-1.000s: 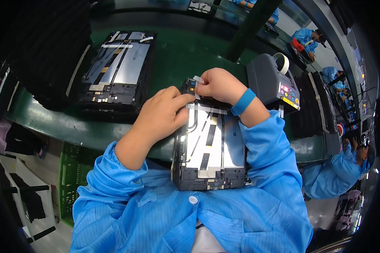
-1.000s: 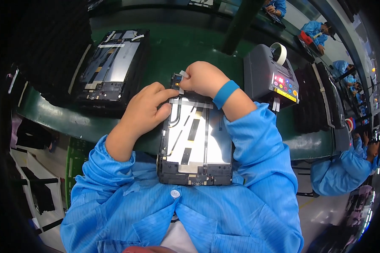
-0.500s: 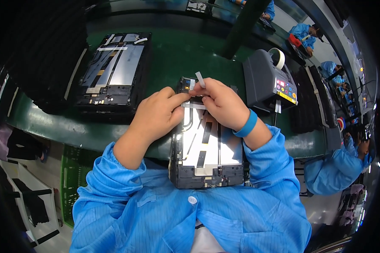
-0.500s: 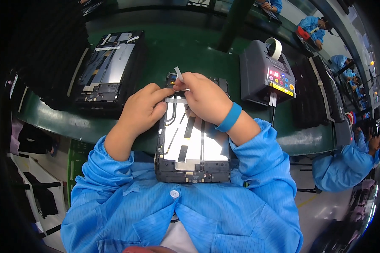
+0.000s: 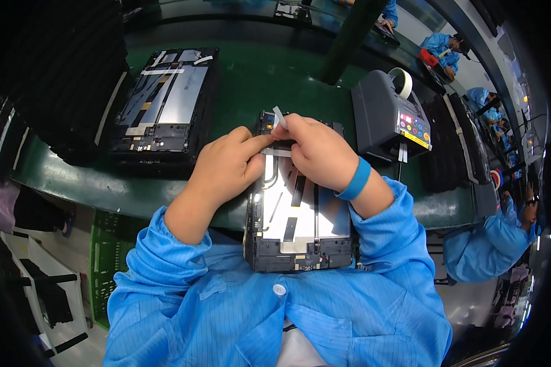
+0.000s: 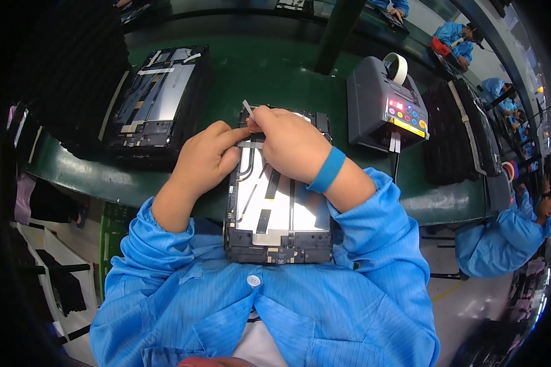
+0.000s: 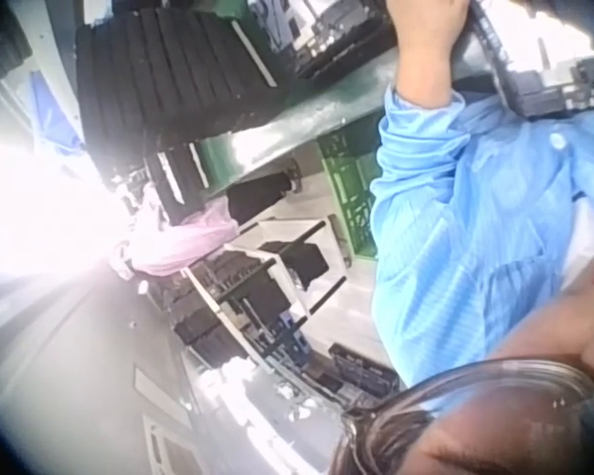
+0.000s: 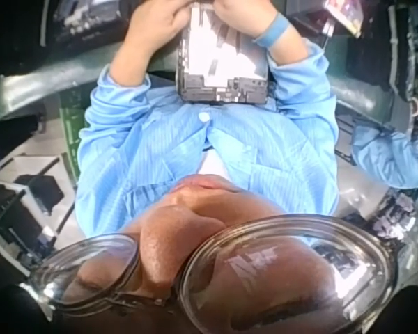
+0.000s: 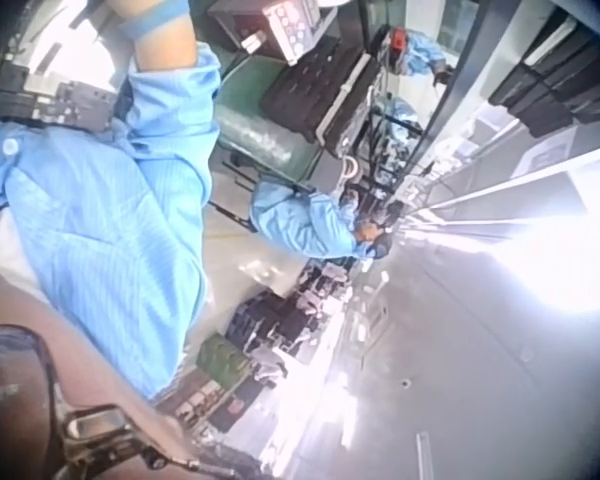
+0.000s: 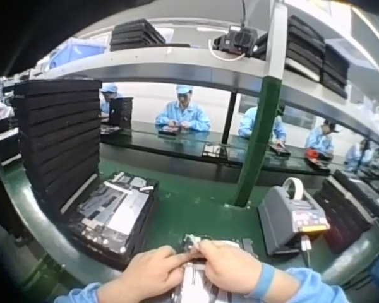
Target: The person assembles internal electronics components and internal cables into a tablet frame by applying adhesive tape with a tape dispenser at a factory workstation.
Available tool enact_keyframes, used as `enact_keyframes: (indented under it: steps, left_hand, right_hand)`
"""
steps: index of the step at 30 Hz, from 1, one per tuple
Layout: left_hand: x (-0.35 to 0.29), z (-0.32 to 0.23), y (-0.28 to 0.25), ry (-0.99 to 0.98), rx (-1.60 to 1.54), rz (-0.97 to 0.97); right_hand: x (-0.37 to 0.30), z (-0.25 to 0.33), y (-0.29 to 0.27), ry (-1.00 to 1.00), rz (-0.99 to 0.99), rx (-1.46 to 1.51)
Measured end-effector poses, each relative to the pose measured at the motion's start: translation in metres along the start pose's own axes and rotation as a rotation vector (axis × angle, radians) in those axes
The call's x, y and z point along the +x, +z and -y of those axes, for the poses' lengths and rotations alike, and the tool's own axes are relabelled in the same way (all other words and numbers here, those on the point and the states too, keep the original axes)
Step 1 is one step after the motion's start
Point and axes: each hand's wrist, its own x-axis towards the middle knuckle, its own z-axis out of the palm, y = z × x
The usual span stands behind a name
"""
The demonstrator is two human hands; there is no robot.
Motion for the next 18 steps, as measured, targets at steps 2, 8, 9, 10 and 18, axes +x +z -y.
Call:
enact_keyframes:
  steps: [2, 8, 9, 10, 18]
  left_hand:
    - [-0.001, -0.001, -0.001, -0.013, -0.009, 0.029]
    - [-0.003, -0.001, 0.001, 0.014, 0.016, 0.001]
    - [-0.003, -0.002, 0.001, 0.021, 0.017, 0.003]
    - [-0.003, -0.004, 0.001, 0.029, 0.0, -0.071]
    - [-0.034, -0.048, -0.018, 0.367, -0.229, -0.181]
  right_hand:
    - [-0.003, 0.0, 0.0, 0.003, 0.004, -0.045]
    - [-0.019, -0.002, 0.015, -0.323, -0.124, -0.368]
    - [-0.019, -0.001, 0.013, -0.32, -0.131, -0.369]
    - [-0.019, 0.0, 0.01, -0.298, -0.102, -0.336]
    - [-0.073, 0.028, 0.005, -0.421, -0.183, -0.17]
